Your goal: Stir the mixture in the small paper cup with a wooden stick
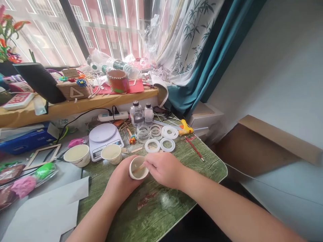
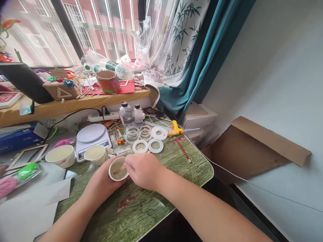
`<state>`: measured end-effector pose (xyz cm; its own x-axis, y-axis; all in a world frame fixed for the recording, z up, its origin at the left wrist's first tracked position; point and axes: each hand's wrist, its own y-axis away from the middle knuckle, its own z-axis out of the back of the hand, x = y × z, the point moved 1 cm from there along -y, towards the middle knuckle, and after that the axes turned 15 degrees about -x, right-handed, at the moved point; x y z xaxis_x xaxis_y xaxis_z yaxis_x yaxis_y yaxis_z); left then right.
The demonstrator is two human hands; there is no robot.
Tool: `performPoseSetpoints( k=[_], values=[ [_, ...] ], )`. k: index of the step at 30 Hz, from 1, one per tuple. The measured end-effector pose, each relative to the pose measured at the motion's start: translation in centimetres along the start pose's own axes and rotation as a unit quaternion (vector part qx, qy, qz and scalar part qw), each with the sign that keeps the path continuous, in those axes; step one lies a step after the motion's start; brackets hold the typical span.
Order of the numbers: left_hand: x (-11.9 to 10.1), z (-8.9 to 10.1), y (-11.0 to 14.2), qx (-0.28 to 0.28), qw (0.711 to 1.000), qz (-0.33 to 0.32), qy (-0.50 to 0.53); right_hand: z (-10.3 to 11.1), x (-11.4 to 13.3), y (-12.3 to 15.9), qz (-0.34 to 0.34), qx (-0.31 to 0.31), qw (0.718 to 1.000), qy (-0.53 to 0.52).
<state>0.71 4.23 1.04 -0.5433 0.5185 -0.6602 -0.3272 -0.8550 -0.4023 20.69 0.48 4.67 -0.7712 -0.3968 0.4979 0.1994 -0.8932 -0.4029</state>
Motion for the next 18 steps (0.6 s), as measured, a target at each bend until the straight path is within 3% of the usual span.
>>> performPoseSetpoints(
  k=[5, 15, 18],
  values=[
    [-0.62, 0.28, 0.05, 0.001, 1.000, -0.001, 0.006, 0.04, 0.15, -0.11, -0.046, -0.009, 0.999, -0.012],
    [-0.70, 0.25, -0.03, 0.010, 1.000, -0.002, 0.012, -0.02, 0.38, -0.22, -0.068, -0.004, 0.997, -0.045],
    [-0.61, 0.25, 0.07, 0.002, 1.000, -0.006, 0.006, -0.09, 0.48, -0.50, -0.040, -0.015, 0.998, -0.055]
  ],
)
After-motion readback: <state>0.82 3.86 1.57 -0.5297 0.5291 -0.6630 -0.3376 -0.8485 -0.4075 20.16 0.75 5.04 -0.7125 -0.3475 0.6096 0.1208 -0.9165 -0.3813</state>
